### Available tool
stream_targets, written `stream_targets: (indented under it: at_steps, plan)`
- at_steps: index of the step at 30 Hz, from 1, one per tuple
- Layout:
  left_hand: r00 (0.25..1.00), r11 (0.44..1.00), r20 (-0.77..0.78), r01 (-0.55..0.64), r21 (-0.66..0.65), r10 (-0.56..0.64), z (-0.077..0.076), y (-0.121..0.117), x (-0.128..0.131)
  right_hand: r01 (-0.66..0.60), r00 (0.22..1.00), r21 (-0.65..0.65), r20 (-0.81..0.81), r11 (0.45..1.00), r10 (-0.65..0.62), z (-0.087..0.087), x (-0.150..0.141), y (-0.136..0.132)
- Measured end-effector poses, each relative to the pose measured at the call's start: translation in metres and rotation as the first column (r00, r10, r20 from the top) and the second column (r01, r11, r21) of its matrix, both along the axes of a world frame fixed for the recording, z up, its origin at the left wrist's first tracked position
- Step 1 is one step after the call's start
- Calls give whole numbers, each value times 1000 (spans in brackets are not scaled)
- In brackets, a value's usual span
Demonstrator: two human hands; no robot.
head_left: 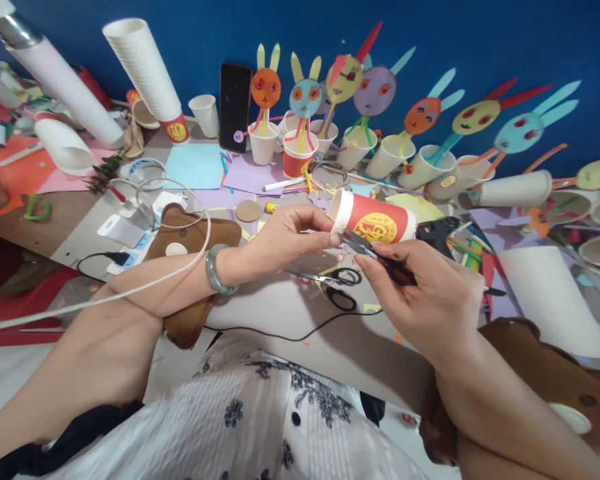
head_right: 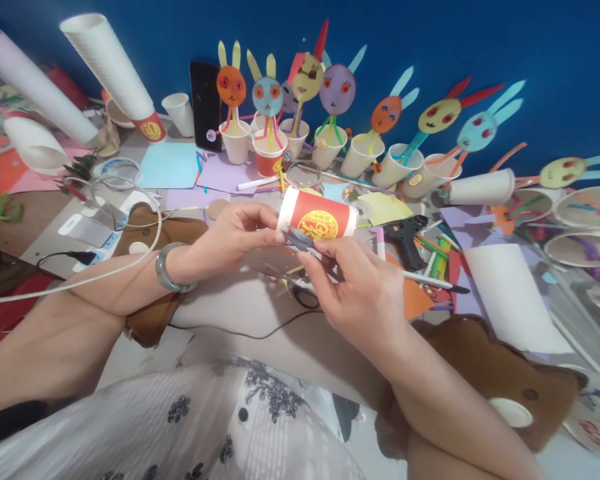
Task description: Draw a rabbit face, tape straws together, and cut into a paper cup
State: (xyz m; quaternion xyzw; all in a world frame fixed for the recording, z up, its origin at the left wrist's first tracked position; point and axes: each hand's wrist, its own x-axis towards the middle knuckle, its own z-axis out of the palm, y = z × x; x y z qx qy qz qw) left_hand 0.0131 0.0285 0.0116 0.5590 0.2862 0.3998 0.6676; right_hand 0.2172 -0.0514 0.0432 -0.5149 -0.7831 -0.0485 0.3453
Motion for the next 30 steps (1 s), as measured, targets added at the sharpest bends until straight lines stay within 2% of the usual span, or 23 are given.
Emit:
stream_targets:
  at_steps: [7,13,24,30]
  plan:
    - [999,999,-22,-37,33,38,-2,-1,1,-13,999,31,46,999,11,2,2,-4]
    - [999,999,-21,-41,30,42,-2,-2,1,0,998,8,69,1000,-1,2,2,-4]
    - [998,991,34,49,-124,-45,3,-3,1,-64,997,96,47,993,59,1,1,-3]
    - [998,987,41,51,-149,-45,6,-4,3,-57,996,132,69,990,48,0,3,-4]
